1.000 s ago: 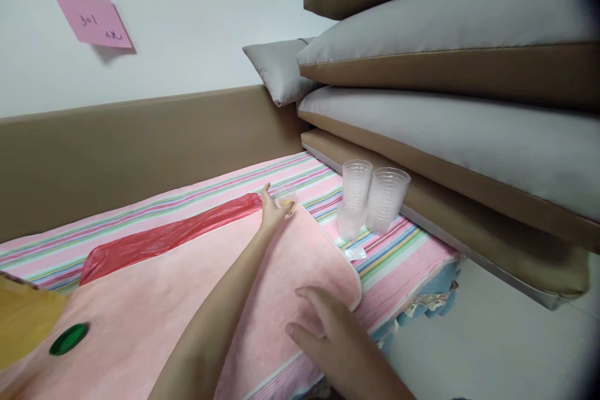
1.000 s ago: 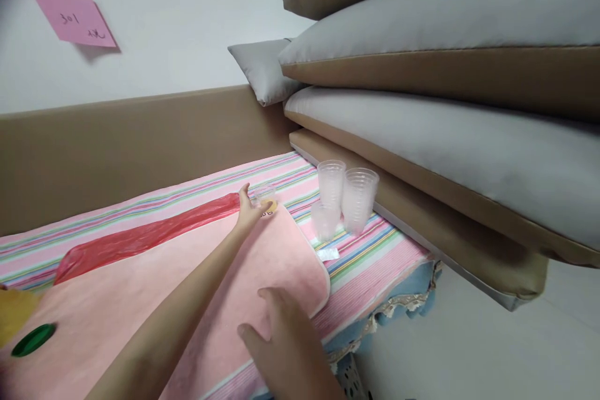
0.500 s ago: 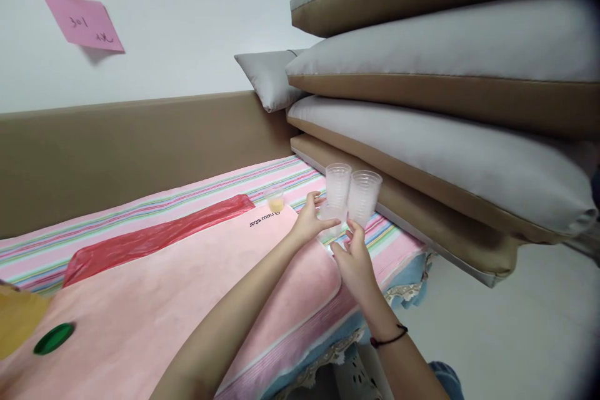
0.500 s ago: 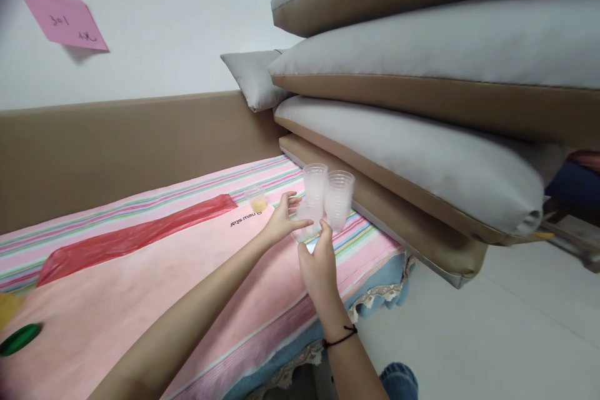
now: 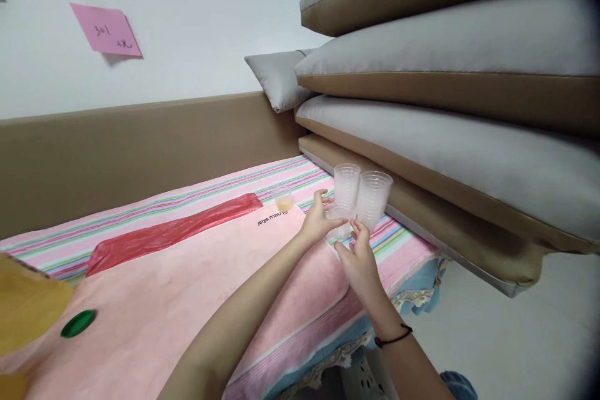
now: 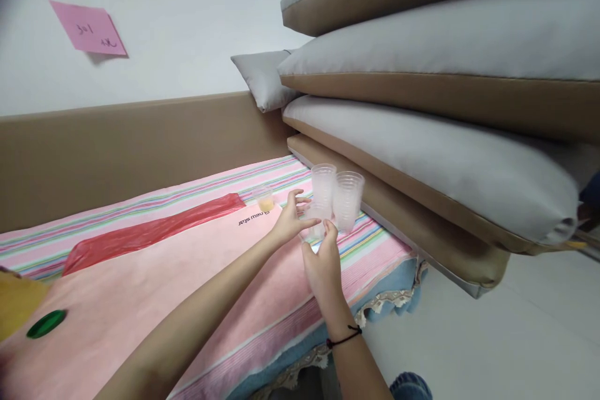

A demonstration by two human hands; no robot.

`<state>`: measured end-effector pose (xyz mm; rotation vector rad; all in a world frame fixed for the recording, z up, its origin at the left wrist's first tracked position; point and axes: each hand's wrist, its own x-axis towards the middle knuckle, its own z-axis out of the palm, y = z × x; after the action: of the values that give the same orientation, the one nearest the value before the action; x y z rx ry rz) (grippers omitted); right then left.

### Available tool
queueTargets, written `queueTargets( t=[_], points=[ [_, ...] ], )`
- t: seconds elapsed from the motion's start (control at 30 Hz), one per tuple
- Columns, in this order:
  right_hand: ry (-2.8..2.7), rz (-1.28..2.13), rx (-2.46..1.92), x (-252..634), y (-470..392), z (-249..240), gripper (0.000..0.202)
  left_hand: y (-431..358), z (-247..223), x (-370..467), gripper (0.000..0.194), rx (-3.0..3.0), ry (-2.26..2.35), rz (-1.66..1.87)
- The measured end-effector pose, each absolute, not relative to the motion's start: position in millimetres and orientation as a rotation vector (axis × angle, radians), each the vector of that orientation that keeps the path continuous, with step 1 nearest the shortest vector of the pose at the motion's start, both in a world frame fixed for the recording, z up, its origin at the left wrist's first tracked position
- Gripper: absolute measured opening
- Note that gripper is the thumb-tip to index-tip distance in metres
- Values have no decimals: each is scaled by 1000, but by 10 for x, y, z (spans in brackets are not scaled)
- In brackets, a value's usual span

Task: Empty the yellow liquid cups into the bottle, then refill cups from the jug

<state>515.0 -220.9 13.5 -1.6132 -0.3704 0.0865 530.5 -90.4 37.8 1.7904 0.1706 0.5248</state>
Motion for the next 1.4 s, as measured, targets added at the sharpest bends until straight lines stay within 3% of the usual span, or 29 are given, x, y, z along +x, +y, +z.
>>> queueTargets(
  t=[0.37,0.57,0.97,1.4],
  points=[
    [-423,102,-1679,5137,-2231,120,71,-928,825,5172,74,1718,220,657],
    [-461,39,-1676,5050,-2344,220,74,-732,1133,4585,76,1588,205,692],
    [-629,228,-1616,4628,-2331,174,73,-530,491,2843,72,1545,584,626],
    [-833,341,-1640,4235,-2228,-8,65,-675,234,2608,76,1499,551,648]
  ],
)
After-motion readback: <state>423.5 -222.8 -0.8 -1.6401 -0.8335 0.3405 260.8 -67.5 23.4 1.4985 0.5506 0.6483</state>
